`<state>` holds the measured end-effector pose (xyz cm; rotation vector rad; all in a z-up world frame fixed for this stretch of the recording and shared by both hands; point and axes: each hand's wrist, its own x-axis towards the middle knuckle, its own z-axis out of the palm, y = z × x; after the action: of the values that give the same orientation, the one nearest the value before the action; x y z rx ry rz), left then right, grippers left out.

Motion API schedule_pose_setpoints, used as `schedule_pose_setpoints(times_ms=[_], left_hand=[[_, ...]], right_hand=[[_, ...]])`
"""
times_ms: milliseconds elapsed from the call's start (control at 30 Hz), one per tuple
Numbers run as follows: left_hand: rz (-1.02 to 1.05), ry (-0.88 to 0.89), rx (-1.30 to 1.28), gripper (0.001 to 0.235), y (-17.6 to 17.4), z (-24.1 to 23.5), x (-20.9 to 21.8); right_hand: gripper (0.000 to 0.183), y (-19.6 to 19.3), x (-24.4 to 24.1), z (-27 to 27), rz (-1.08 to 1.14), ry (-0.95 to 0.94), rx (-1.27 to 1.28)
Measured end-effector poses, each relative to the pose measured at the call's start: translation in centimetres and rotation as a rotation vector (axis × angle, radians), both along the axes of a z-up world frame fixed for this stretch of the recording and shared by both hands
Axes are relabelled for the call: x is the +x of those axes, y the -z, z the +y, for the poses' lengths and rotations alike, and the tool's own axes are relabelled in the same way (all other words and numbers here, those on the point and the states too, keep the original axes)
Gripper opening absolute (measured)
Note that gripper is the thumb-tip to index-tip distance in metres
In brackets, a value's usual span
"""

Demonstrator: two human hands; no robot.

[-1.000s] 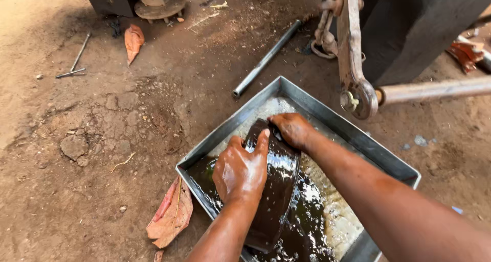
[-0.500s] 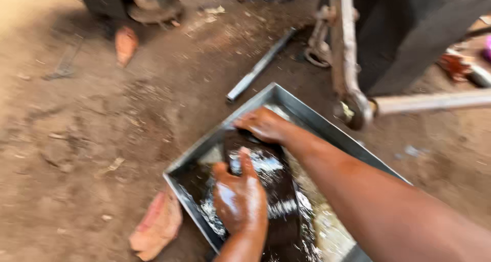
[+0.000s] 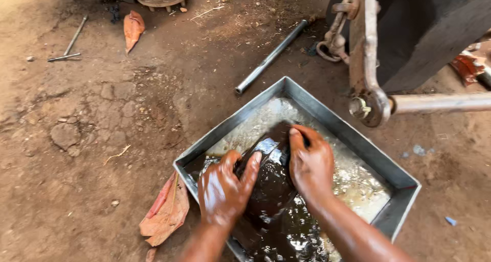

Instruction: The person washes a dark rectangular metal part and a cylindrical metal part in a metal tray filled with water. They scrub the surfaces with their hands, rinse the parts, and turn them over to clean different sides.

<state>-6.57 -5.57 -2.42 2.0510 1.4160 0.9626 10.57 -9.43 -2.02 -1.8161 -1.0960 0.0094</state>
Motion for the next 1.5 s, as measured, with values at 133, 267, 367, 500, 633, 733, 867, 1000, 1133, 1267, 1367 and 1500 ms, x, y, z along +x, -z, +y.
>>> schedule_pose_setpoints(times_ms=[133, 267, 367, 500, 633, 733, 867, 1000, 1133, 1267, 1367, 1500], left_hand=[[0.002, 0.081, 0.100, 0.051, 2.0, 2.7, -1.6], [-0.121, 0.040, -0.103, 0.053, 2.5, -0.3, -1.9], [-0.234, -0.107, -0.161, 0.053, 1.9, -4.1, 0.1], [-0.266, -0.187, -0.418, 0.057, 3.2, -6.5, 4.3], [-0.247, -0.106, -0.390, 0.060, 3.0, -5.9, 3.0], [-0.085, -0.051, -0.407, 0.061, -0.7, -2.3, 3.1], [0.100, 0.021, -0.319, 0.065, -4.1, 1.9, 4.7], [0.152, 0.066, -0.393, 0.068, -3.0, 3.3, 5.2], [0.137, 0.048, -0.477, 0.066, -1.2, 2.4, 2.5], [0.104, 0.043, -0.448, 0.065, -2.1, 3.4, 5.0], [0.149, 0.055, -0.521, 0.063, -3.3, 4.6, 5.9], [0.173, 0.023, -0.613, 0.060, -3.6, 5.0, 7.7]], right_hand=[[0.034, -0.6, -3.3, -0.6, 0.053, 0.312, -0.136], [0.034, -0.9, -2.0, -0.3, -0.040, 0.069, -0.081], [0.034, -1.7, 0.3, 2.2, -0.027, -0.226, -0.150], [0.038, -2.4, 2.7, 3.8, -0.061, -0.402, -0.233], [0.037, -1.9, 2.8, 2.8, -0.086, -0.254, -0.319], [0.037, -1.1, 1.6, 2.4, -0.131, -0.103, -0.278], [0.048, 1.6, -2.2, -2.0, -0.364, -0.020, -0.257], [0.057, 2.2, -1.6, -4.3, -0.815, -0.281, -0.115], [0.050, 1.0, 1.6, -0.9, -0.465, -0.309, -0.329], [0.047, -0.1, 4.9, 2.8, -0.022, -0.282, -0.847], [0.046, 1.6, 1.3, -0.5, -0.286, -0.228, -0.507], [0.047, 4.2, -2.0, -7.1, -0.889, -0.325, -0.044]])
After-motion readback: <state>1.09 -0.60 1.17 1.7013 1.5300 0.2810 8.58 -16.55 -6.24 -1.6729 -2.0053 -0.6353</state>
